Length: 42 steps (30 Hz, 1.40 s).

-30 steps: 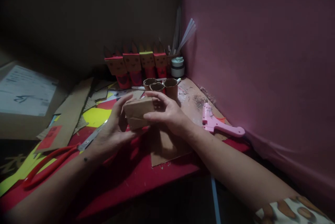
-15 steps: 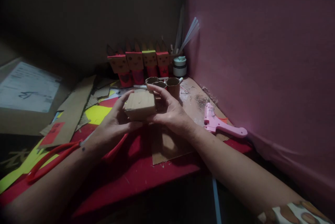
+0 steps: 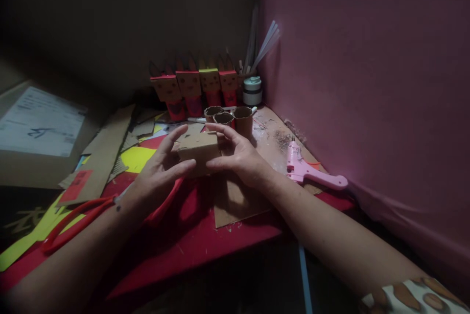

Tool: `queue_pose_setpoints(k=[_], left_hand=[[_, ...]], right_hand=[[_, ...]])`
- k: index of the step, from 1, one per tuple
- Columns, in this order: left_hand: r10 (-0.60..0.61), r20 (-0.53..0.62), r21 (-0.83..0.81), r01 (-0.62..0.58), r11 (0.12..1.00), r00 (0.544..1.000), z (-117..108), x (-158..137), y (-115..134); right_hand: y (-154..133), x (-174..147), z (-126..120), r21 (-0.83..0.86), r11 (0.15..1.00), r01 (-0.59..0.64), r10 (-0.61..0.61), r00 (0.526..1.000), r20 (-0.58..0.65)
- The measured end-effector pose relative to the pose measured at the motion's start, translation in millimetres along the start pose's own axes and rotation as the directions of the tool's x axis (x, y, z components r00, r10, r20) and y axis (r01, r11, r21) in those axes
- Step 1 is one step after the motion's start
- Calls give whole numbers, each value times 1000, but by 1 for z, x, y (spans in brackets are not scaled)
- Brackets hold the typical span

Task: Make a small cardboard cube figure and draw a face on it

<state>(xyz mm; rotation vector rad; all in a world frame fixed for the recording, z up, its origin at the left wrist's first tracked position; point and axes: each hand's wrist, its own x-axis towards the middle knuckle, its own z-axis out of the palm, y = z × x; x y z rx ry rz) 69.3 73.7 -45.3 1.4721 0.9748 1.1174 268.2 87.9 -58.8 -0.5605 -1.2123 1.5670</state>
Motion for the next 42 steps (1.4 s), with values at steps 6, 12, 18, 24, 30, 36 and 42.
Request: queue_pose_setpoints(k=[6, 12, 18, 24, 30, 36, 42], left_hand=[[256, 33, 223, -256, 940, 966, -10, -1, 11], [365, -14, 765, -225, 604, 931, -23, 11, 15], [216, -254, 685, 18, 728, 943, -23, 17, 17], [-13, -200, 320, 78, 944, 980, -9, 5, 24], [-82, -280, 186, 138, 973, 957, -17, 13, 13], [53, -477, 180, 38, 983, 877, -26, 18, 7], [-7, -355, 71, 34, 997, 935, -15, 14, 11]], right_hand=[[2, 1, -1, -135, 991, -4, 2, 1000, -16], [0, 2, -1, -245, 969, -17, 6, 999, -45], [-1, 1, 0, -144, 988, -55, 44, 996, -80], [-2, 1, 1, -290, 957, -6, -1, 1000, -23], [-3, 0, 2, -371, 927, 60, -47, 998, 43], [-4, -2, 3, -237, 971, -6, -5, 999, -46], [-7, 2, 3, 22, 997, -74, 76, 990, -117]])
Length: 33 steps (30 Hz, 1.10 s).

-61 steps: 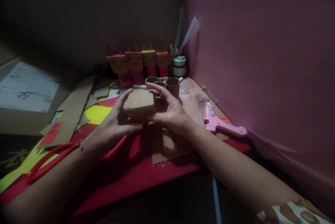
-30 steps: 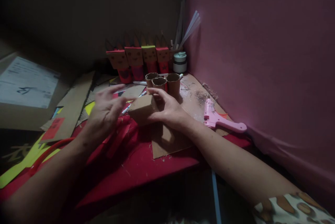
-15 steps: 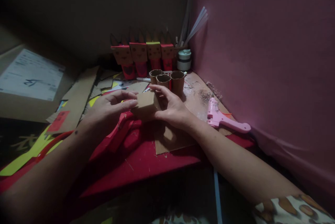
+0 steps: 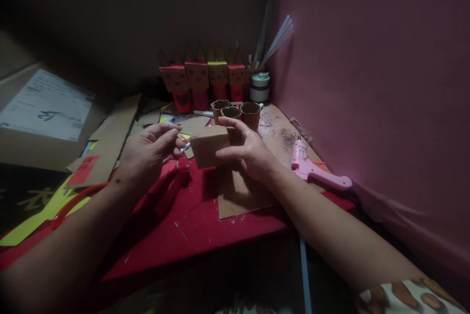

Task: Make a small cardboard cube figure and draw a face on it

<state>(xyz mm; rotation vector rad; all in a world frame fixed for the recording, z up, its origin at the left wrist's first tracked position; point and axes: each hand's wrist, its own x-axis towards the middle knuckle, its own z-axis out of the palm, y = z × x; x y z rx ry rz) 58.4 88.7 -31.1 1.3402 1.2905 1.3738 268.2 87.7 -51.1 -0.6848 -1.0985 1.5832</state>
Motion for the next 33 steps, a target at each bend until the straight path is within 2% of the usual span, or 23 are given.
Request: queue_pose_setpoints(k=[5, 9, 11, 16, 21, 24, 28, 33], left_hand=[[-13, 164, -135, 36, 990, 986, -1, 2, -6], [-72, 405, -30, 92, 995, 911, 0, -1, -11], [-85, 452, 19, 86, 996, 888, 2, -4, -11], [-73, 364, 23, 69, 997, 929, 4, -7, -10], [59, 257, 40, -71, 997, 965, 3, -8, -7], [138, 238, 105, -166, 981, 961, 3, -10, -4], [274, 254, 175, -323, 930, 928, 4, -12, -1], [316, 176, 185, -347, 920, 932, 4, -14, 1]], right_hand=[[-2, 2, -1, 123, 989, -79, 77, 997, 18], [-3, 2, -1, 158, 976, -147, 149, 989, -1], [-3, 2, -1, 148, 972, -180, 181, 983, 8], [-1, 3, -2, 112, 976, -187, 188, 982, 4], [1, -1, 0, 13, 992, -127, 127, 992, -3], [1, -4, 2, -82, 991, -102, 102, 995, -2], [1, -5, 4, -199, 980, -22, 27, 999, 21], [2, -4, 4, -212, 976, -57, 64, 998, 28]])
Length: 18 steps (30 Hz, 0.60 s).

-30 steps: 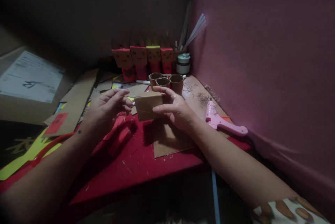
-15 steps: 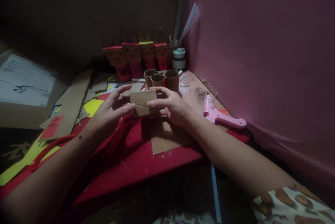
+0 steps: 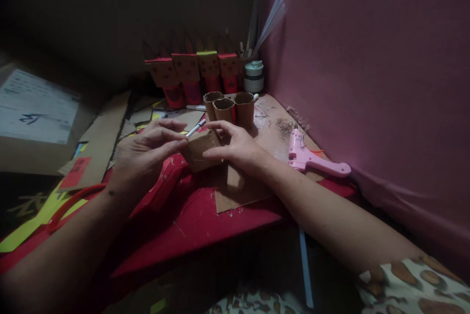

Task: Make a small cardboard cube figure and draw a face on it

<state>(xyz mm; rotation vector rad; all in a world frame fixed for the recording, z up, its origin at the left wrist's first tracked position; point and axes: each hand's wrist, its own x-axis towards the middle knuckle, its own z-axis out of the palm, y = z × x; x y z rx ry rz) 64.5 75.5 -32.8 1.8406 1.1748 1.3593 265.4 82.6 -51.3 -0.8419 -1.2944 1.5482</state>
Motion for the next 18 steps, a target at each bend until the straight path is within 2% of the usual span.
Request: queue_pose_setpoints(k=[2, 3, 6, 8, 9, 11, 14, 18], left_hand=[[-59, -70, 27, 61, 998, 996, -2, 2, -2], [-125, -133, 14, 128, 992, 983, -4, 5, -4], [-355, -313, -144, 325, 935, 881, -13, 14, -14], [-421, -363, -243, 352, 904, 831, -18, 21, -21], [-423, -369, -266, 342, 901, 827, -20, 23, -24], [-422, -337, -291, 333, 897, 842, -20, 25, -24], [-432, -183, -318, 362, 876, 883, -14, 20, -17], [-310, 3, -248, 301, 921, 951, -5, 10, -5]], right_hand=[[0, 1, -1, 48, 998, -45, 45, 999, -9], [0, 1, -2, 82, 994, -69, 70, 997, -12], [0, 4, -5, 175, 976, -127, 130, 992, -6], [-1, 5, -7, 206, 968, -145, 147, 989, 2], [-1, 6, -7, 215, 965, -152, 155, 988, 7], [-2, 6, -7, 226, 961, -161, 162, 987, 13], [-2, 5, -6, 233, 960, -155, 159, 987, -2], [-2, 5, -5, 224, 963, -148, 157, 987, -21]])
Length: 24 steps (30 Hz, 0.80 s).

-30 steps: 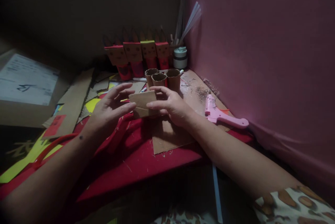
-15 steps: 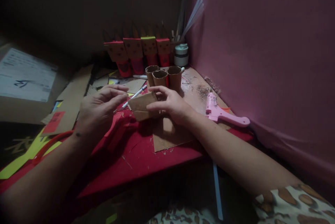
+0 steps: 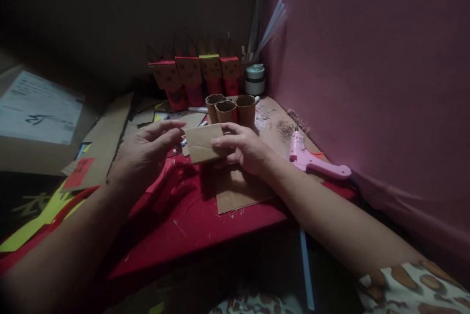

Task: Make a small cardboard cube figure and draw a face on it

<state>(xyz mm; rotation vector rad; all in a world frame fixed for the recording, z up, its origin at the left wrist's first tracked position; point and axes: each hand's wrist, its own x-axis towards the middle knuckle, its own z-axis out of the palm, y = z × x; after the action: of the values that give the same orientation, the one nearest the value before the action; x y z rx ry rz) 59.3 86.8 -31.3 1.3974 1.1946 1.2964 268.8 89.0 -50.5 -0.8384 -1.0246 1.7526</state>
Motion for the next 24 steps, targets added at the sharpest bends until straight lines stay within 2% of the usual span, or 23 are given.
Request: queue_pose_setpoints(k=[2, 5, 8, 10, 13, 15, 16, 17, 18, 19, 22, 24], left_hand=[[59, 46, 63, -62, 996, 997, 2, -4, 1], [112, 30, 181, -116, 977, 993, 3, -7, 2], [259, 22, 372, -248, 894, 966, 4, -9, 2], [399, 62, 492, -376, 786, 915, 3, -10, -1], [596, 136, 605, -542, 583, 792, 2, -8, -9], [670, 166, 641, -596, 484, 723, 2, -6, -13], [684, 171, 648, -604, 464, 709, 2, -6, -14], [685, 162, 649, -600, 468, 710, 2, -6, -13], [667, 138, 642, -579, 503, 732, 2, -6, -12], [625, 99, 622, -538, 568, 774, 2, -7, -10], [358, 7, 482, -317, 817, 934, 4, -10, 1], [214, 13, 405, -201, 892, 977, 5, -12, 7]], right_hand=[[1, 1, 0, 1, 1000, -7, 7, 1000, -1], [1, 1, 1, 7, 1000, -10, 10, 1000, -7], [0, -1, 1, 1, 1000, -2, 2, 1000, -7], [0, -2, 1, -1, 1000, 1, -1, 1000, -2], [-1, -3, 2, -12, 1000, -8, 8, 1000, -1], [-2, -4, 3, -11, 1000, -18, 18, 1000, 3], [-2, -4, 3, -6, 1000, -22, 22, 1000, 10], [-2, -4, 3, -1, 1000, -26, 26, 1000, 17], [-1, -4, 4, 3, 1000, -25, 24, 1000, 19], [-1, -4, 4, 3, 1000, -20, 20, 1000, 17], [0, -3, 3, -4, 1000, 6, -6, 1000, -1], [1, -3, 2, -5, 1000, 21, -21, 1000, -7]])
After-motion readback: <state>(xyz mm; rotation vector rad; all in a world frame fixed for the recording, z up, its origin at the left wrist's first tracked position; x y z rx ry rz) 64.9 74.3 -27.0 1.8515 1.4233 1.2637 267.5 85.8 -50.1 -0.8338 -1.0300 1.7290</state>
